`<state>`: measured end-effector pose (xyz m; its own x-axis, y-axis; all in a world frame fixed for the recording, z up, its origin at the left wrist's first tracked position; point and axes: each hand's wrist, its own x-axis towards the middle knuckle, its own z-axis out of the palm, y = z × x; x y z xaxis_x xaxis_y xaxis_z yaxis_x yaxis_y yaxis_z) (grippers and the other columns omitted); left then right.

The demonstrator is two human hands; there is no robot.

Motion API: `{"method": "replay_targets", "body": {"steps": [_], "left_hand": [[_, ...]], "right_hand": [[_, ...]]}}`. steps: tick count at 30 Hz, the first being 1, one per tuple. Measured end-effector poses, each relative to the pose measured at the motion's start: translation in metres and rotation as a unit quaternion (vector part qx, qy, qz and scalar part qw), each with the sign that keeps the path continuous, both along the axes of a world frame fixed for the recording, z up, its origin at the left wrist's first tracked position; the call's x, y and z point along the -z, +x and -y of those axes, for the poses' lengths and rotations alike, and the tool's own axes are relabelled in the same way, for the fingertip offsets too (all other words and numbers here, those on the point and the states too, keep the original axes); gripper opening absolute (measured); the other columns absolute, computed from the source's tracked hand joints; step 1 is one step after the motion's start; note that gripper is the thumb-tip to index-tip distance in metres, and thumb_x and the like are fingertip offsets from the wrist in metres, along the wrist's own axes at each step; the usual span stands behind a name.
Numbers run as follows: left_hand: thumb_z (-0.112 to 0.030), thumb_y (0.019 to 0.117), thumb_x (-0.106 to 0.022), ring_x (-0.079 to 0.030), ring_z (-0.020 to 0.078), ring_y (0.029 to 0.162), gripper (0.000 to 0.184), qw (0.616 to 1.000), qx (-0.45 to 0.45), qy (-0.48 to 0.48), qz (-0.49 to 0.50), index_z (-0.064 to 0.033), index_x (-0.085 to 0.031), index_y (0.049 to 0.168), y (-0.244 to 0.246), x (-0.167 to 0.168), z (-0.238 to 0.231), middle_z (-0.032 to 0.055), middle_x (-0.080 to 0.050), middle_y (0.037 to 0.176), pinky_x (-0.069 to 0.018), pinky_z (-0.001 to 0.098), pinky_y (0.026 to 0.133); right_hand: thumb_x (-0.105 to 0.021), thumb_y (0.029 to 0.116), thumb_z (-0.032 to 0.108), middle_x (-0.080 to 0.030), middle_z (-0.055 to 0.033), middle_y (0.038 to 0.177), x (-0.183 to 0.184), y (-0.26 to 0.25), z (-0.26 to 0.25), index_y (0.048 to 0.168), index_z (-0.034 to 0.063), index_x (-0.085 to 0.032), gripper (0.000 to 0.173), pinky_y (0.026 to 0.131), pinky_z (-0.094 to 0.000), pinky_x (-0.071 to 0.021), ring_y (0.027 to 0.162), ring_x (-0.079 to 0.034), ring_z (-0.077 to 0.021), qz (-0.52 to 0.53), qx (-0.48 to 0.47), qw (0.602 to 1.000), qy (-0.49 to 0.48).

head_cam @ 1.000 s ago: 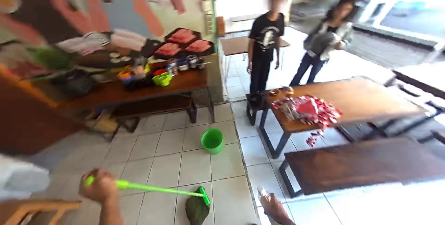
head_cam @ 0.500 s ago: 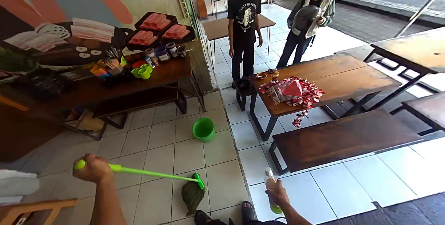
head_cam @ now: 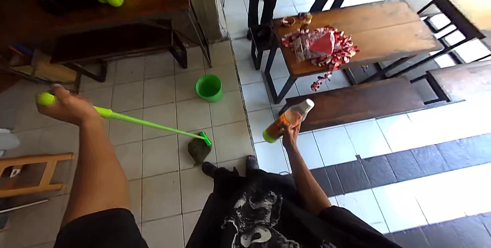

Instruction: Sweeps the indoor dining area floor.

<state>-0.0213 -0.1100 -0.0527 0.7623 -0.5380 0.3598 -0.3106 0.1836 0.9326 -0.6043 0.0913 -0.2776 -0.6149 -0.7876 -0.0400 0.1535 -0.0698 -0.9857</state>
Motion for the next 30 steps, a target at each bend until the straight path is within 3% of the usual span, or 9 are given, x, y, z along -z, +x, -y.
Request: {"method": "replay_targets", "body": {"steps": [2, 5, 7, 11, 17, 20, 22, 26, 30], "left_hand": [[-0.026, 0.1057, -0.055, -0.055, 0.009, 0.058, 0.026, 1.0, 0.007, 0.004, -0.008, -0.0044, -0.053, 0.119, 0.002, -0.003, -0.001, -0.0018, -0.056, 0.078, -0.0521, 0.0285, 0.054], [-0.023, 0.108, -0.051, -0.052, 0.0093, 0.054, 0.019, 1.0, 0.018, 0.01, -0.021, -0.0052, -0.054, 0.114, 0.004, -0.008, -0.005, -0.0019, -0.053, 0.073, -0.05, 0.0276, 0.05], [-0.021, 0.1097, -0.046, -0.049, 0.0079, 0.052, 0.018, 0.999, 0.028, 0.031, -0.016, -0.0065, -0.056, 0.104, 0.011, -0.01, -0.009, -0.0037, -0.05, 0.069, -0.0477, 0.0258, 0.05], [-0.012, 0.1089, -0.04, -0.05, 0.0054, 0.055, 0.027, 0.993, 0.023, 0.112, 0.003, -0.0089, -0.056, 0.087, 0.027, -0.006, -0.024, -0.0057, -0.05, 0.065, -0.0478, 0.0217, 0.058], [-0.003, 0.1025, -0.048, -0.053, 0.0039, 0.073, 0.009, 0.981, -0.004, 0.194, 0.025, -0.0024, -0.057, 0.1, 0.038, -0.007, -0.05, -0.0029, -0.053, 0.082, -0.0477, 0.0208, 0.074], [0.001, 0.1016, -0.048, -0.053, 0.0072, 0.064, 0.016, 0.993, 0.003, 0.119, 0.002, -0.0047, -0.056, 0.089, 0.031, -0.012, -0.054, -0.0019, -0.053, 0.072, -0.0488, 0.0225, 0.066], [-0.012, 0.1096, -0.039, -0.05, 0.0064, 0.056, 0.026, 0.996, 0.026, 0.077, -0.036, -0.012, -0.053, 0.088, 0.025, -0.007, -0.058, -0.0062, -0.049, 0.066, -0.048, 0.022, 0.058], [-0.024, 0.1087, -0.045, -0.053, 0.0056, 0.054, 0.02, 0.995, 0.025, 0.077, -0.065, -0.014, -0.053, 0.094, -0.018, 0.059, -0.089, -0.0089, -0.054, 0.066, -0.0522, 0.0258, 0.056], [-0.028, 0.1086, -0.047, -0.055, 0.0051, 0.066, 0.025, 0.985, 0.005, 0.155, -0.077, -0.0078, -0.06, 0.101, -0.062, 0.16, -0.153, -0.0055, -0.056, 0.078, -0.053, 0.0278, 0.069]], "right_hand": [[-0.082, 0.0758, 0.048, -0.065, -0.0126, 0.124, -0.01, 0.001, 0.004, 0.148, 0.0045, -0.035, 0.096, 0.09, -0.0438, -0.0605, 0.106, -0.069, -0.0217, 0.041, -0.039, 0.998, -0.037], [-0.082, 0.0839, 0.038, -0.068, -0.0181, 0.126, 0.001, -0.003, -0.002, 0.149, 0.0085, -0.033, 0.086, 0.09, -0.0511, -0.0617, 0.104, -0.072, -0.0336, 0.054, -0.113, 0.99, -0.061], [-0.084, 0.0819, 0.027, -0.066, -0.0175, 0.127, 0.023, -0.004, -0.015, 0.151, 0.0055, -0.033, 0.088, 0.093, -0.0469, -0.0618, 0.108, -0.071, -0.0293, 0.0, -0.108, 0.994, 0.016], [-0.09, 0.0741, 0.039, -0.068, -0.0185, 0.12, 0.084, -0.018, -0.06, 0.145, -0.0046, -0.041, 0.097, 0.094, -0.0385, -0.0598, 0.105, -0.071, -0.0197, -0.133, -0.117, 0.961, 0.212], [-0.09, 0.074, 0.041, -0.068, -0.0251, 0.123, 0.127, -0.044, -0.15, 0.149, -0.0043, -0.038, 0.101, 0.1, -0.0492, -0.0552, 0.112, -0.069, -0.0315, -0.188, -0.138, 0.879, 0.416], [-0.09, 0.0769, 0.035, -0.068, -0.0262, 0.121, 0.122, -0.048, -0.174, 0.149, -0.0017, -0.039, 0.095, 0.099, -0.0532, -0.0544, 0.112, -0.069, -0.036, -0.194, -0.15, 0.844, 0.477], [-0.09, 0.0777, 0.032, -0.067, -0.0277, 0.122, 0.113, -0.045, -0.181, 0.149, -0.0022, -0.039, 0.095, 0.099, -0.0546, -0.053, 0.113, -0.068, -0.0383, -0.193, -0.159, 0.832, 0.495], [-0.09, 0.0768, 0.036, -0.068, -0.0276, 0.122, 0.105, -0.042, -0.179, 0.149, -0.0022, -0.04, 0.096, 0.101, -0.0552, -0.052, 0.115, -0.067, -0.0383, -0.207, -0.164, 0.83, 0.491], [-0.091, 0.0759, 0.036, -0.066, -0.0283, 0.125, 0.091, -0.026, -0.149, 0.15, -0.0015, -0.038, 0.099, 0.102, -0.0554, -0.0513, 0.116, -0.066, -0.0382, -0.204, -0.19, 0.837, 0.471]]}}
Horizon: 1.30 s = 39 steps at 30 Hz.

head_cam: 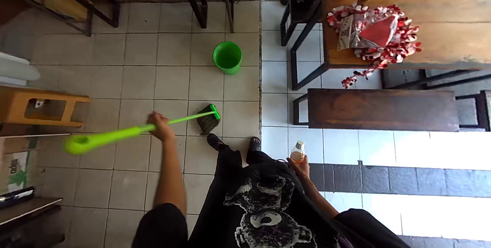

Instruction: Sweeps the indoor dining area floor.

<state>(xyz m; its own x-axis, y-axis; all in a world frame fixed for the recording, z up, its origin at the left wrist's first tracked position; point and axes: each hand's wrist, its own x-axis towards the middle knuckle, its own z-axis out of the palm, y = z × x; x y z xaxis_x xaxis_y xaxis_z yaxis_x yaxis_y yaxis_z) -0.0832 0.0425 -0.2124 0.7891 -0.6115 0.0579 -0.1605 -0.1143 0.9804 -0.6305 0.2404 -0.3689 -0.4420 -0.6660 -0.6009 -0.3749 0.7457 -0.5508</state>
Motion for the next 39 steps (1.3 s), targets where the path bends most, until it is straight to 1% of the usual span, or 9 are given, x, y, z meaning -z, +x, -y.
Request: {"method": "replay_targets", "body": {"steps": [5, 10, 19, 24, 28, 31, 34, 37, 39], "left_hand": [[-0.018, 0.1055, -0.048, -0.055, 0.0038, 0.06, 0.027, 0.998, 0.019, -0.055, -0.01, -0.0148, -0.055, 0.08, -0.027, 0.038, -0.052, -0.0089, -0.054, 0.066, -0.0523, 0.0247, 0.062], [-0.016, 0.1047, -0.049, -0.054, 0.0035, 0.055, 0.031, 0.995, -0.04, -0.083, -0.047, -0.0154, -0.056, 0.074, 0.005, 0.031, -0.067, -0.0086, -0.056, 0.062, -0.0496, 0.022, 0.057], [-0.042, 0.1109, -0.04, -0.046, 0.0068, 0.049, 0.039, 0.944, -0.252, -0.199, -0.072, -0.0189, -0.054, 0.082, 0.215, -0.057, -0.1, -0.0082, -0.048, 0.061, -0.0457, 0.0262, 0.049], [-0.037, 0.112, -0.04, -0.041, 0.005, 0.042, 0.039, 0.917, -0.336, -0.212, -0.034, -0.0191, -0.053, 0.08, 0.291, -0.151, -0.136, -0.0096, -0.046, 0.056, -0.0417, 0.0234, 0.042], [-0.032, 0.112, -0.042, -0.04, 0.0053, 0.042, 0.035, 0.925, -0.309, -0.219, -0.003, -0.0194, -0.052, 0.081, 0.334, -0.177, -0.143, -0.0095, -0.047, 0.059, -0.0402, 0.0224, 0.041], [-0.036, 0.1107, -0.045, -0.043, 0.003, 0.046, 0.033, 0.952, -0.26, -0.162, 0.008, -0.0215, -0.054, 0.083, 0.348, -0.149, -0.136, -0.0118, -0.05, 0.062, -0.0414, 0.0208, 0.045], [-0.048, 0.1082, -0.046, -0.05, 0.0045, 0.058, 0.036, 0.985, -0.17, -0.039, 0.0, -0.0165, -0.061, 0.1, 0.355, -0.07, -0.129, -0.006, -0.058, 0.079, -0.046, 0.023, 0.056], [-0.041, 0.1073, -0.052, -0.057, 0.0104, 0.073, 0.038, 0.992, -0.115, 0.042, -0.016, -0.0044, -0.063, 0.106, 0.339, 0.025, -0.122, 0.0032, -0.063, 0.09, -0.0514, 0.0321, 0.071], [-0.032, 0.1058, -0.053, -0.062, 0.0127, 0.078, 0.034, 0.994, -0.075, 0.081, -0.011, 0.0009, -0.063, 0.106, 0.321, 0.055, -0.109, 0.0065, -0.064, 0.088, -0.0542, 0.0356, 0.077]], "right_hand": [[-0.091, 0.075, 0.038, -0.063, -0.0289, 0.13, -0.007, 0.025, 0.055, 0.152, -0.0029, -0.036, 0.103, 0.105, -0.0549, -0.0498, 0.121, -0.064, -0.0382, -0.004, -0.064, 0.998, -0.022], [-0.092, 0.0729, 0.038, -0.065, -0.0275, 0.128, -0.019, 0.071, 0.112, 0.152, -0.0013, -0.036, 0.104, 0.104, -0.0558, -0.0511, 0.119, -0.065, -0.0382, -0.015, -0.131, 0.99, -0.041], [-0.093, 0.0744, 0.033, -0.058, -0.0297, 0.138, -0.034, 0.197, 0.171, 0.155, -0.0033, -0.031, 0.108, 0.11, -0.0536, -0.0469, 0.128, -0.059, -0.038, -0.023, -0.176, 0.98, -0.093], [-0.093, 0.0753, 0.03, -0.056, -0.0303, 0.14, -0.037, 0.262, 0.19, 0.156, -0.0042, -0.029, 0.108, 0.112, -0.0531, -0.0449, 0.131, -0.057, -0.0384, -0.027, -0.162, 0.979, -0.116], [-0.092, 0.0754, 0.031, -0.058, -0.0292, 0.139, -0.042, 0.303, 0.203, 0.155, -0.0041, -0.032, 0.106, 0.112, -0.0513, -0.0458, 0.13, -0.058, -0.0365, -0.026, -0.173, 0.975, -0.134], [-0.093, 0.0745, 0.031, -0.058, -0.0302, 0.139, -0.046, 0.32, 0.207, 0.154, -0.0059, -0.032, 0.107, 0.112, -0.0512, -0.0451, 0.13, -0.058, -0.0372, -0.041, -0.184, 0.974, -0.127], [-0.093, 0.0743, 0.033, -0.058, -0.0302, 0.138, -0.049, 0.336, 0.215, 0.156, -0.0052, -0.03, 0.11, 0.112, -0.0524, -0.0453, 0.129, -0.059, -0.0376, -0.053, -0.196, 0.973, -0.107], [-0.093, 0.0744, 0.033, -0.058, -0.0298, 0.139, -0.051, 0.342, 0.214, 0.156, -0.0042, -0.031, 0.109, 0.112, -0.0523, -0.0449, 0.13, -0.058, -0.0377, -0.06, -0.199, 0.975, -0.079], [-0.093, 0.075, 0.034, -0.058, -0.0301, 0.139, -0.051, 0.348, 0.217, 0.155, -0.0044, -0.031, 0.108, 0.112, -0.0527, -0.045, 0.13, -0.058, -0.0381, -0.055, -0.209, 0.974, -0.064]]}}
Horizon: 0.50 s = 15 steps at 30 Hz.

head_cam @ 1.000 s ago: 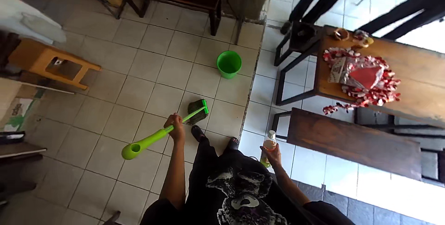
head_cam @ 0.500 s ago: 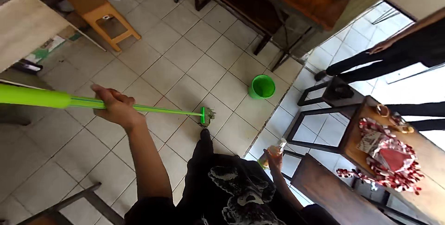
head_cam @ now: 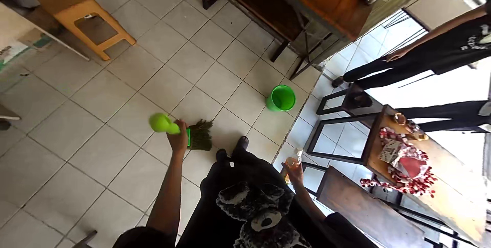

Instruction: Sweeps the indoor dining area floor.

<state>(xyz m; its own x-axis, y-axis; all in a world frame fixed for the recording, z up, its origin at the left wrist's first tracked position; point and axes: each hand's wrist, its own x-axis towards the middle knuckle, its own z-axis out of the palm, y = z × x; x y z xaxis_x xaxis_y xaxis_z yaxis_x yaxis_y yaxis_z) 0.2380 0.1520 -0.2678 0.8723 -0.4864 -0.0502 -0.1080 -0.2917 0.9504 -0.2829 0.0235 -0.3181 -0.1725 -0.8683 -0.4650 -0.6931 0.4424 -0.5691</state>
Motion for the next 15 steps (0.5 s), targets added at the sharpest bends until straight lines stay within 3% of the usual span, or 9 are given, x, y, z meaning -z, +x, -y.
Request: {"method": "replay_targets", "body": {"steps": [3, 9, 12, 15], "left_hand": [[-0.026, 0.1015, -0.056, -0.069, 0.0212, 0.09, 0.033, 0.992, 0.106, 0.068, -0.008, 0.004, -0.068, 0.111, -0.02, 0.01, 0.024, 0.0148, -0.071, 0.096, -0.0565, 0.0448, 0.088], [-0.019, 0.0966, -0.06, -0.069, 0.016, 0.086, 0.021, 0.973, 0.214, 0.091, 0.007, -0.0033, -0.074, 0.099, -0.032, 0.013, 0.091, 0.0076, -0.073, 0.09, -0.0564, 0.0408, 0.085], [-0.019, 0.0961, -0.06, -0.068, 0.0159, 0.086, 0.02, 0.961, 0.246, 0.123, -0.002, -0.0047, -0.074, 0.098, -0.023, 0.014, 0.117, 0.0059, -0.073, 0.089, -0.0556, 0.0414, 0.085], [-0.016, 0.0947, -0.06, -0.068, 0.016, 0.083, 0.019, 0.97, 0.214, 0.117, -0.009, -0.0027, -0.073, 0.098, -0.006, 0.01, 0.138, 0.0078, -0.072, 0.088, -0.0563, 0.0401, 0.082]], "right_hand": [[-0.09, 0.0759, 0.043, -0.06, -0.0298, 0.135, -0.002, 0.009, 0.002, 0.153, -0.0033, -0.036, 0.105, 0.109, -0.0571, -0.0463, 0.127, -0.059, -0.0407, -0.039, -0.019, 0.998, 0.045], [-0.086, 0.082, 0.043, -0.063, -0.0298, 0.13, 0.015, 0.043, 0.022, 0.148, -0.0026, -0.045, 0.09, 0.107, -0.0591, -0.0468, 0.123, -0.061, -0.0431, -0.057, -0.018, 0.993, 0.106], [-0.084, 0.0839, 0.043, -0.062, -0.0299, 0.133, 0.028, 0.076, 0.06, 0.149, -0.0025, -0.043, 0.09, 0.108, -0.0591, -0.046, 0.126, -0.06, -0.0431, -0.061, -0.041, 0.989, 0.129], [-0.083, 0.0838, 0.047, -0.059, -0.029, 0.138, 0.043, 0.123, 0.125, 0.151, -0.0013, -0.042, 0.092, 0.111, -0.0586, -0.0442, 0.131, -0.057, -0.0425, -0.07, -0.088, 0.981, 0.159]]}}
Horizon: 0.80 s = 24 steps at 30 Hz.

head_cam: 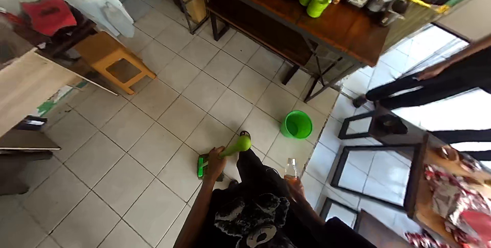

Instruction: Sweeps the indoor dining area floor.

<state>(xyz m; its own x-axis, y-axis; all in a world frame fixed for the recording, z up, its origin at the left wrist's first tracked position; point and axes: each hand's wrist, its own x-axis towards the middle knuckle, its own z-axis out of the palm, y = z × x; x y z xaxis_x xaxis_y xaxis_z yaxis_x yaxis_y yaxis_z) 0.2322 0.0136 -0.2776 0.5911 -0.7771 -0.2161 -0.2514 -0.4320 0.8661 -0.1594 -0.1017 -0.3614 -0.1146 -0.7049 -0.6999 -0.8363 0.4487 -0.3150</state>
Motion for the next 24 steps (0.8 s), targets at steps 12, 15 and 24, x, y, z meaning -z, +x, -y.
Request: {"method": "replay_targets", "body": {"steps": [12, 15, 24], "left_hand": [[-0.018, 0.1065, -0.044, -0.054, -0.0031, 0.063, 0.031, 0.897, -0.425, -0.092, 0.081, -0.0006, -0.065, 0.09, 0.1, -0.018, 0.003, -0.0068, -0.061, 0.077, -0.0489, 0.0159, 0.061], [-0.016, 0.1068, -0.044, -0.052, -0.0037, 0.057, 0.03, 0.886, -0.452, -0.08, 0.059, -0.0044, -0.064, 0.087, 0.11, -0.02, 0.008, -0.0111, -0.057, 0.068, -0.0474, 0.0145, 0.057], [-0.013, 0.106, -0.046, -0.049, -0.0069, 0.059, 0.03, 0.903, -0.423, -0.055, 0.05, -0.0014, -0.066, 0.088, 0.115, -0.011, 0.06, -0.0095, -0.058, 0.069, -0.0441, 0.0116, 0.058]], "right_hand": [[-0.079, 0.085, 0.053, -0.063, -0.0274, 0.133, -0.023, 0.316, 0.38, 0.136, -0.0044, -0.059, 0.079, 0.108, -0.0581, -0.0468, 0.127, -0.059, -0.0411, 0.024, -0.228, 0.973, 0.017], [-0.079, 0.0844, 0.055, -0.062, -0.0285, 0.133, -0.05, 0.403, 0.449, 0.137, -0.0044, -0.057, 0.082, 0.106, -0.0592, -0.0475, 0.126, -0.06, -0.0421, 0.046, -0.23, 0.972, -0.025], [-0.08, 0.0797, 0.061, -0.068, -0.0261, 0.121, -0.062, 0.512, 0.508, 0.142, 0.0015, -0.053, 0.09, 0.097, -0.0628, -0.0511, 0.112, -0.067, -0.0424, 0.177, -0.129, 0.955, -0.202]]}}
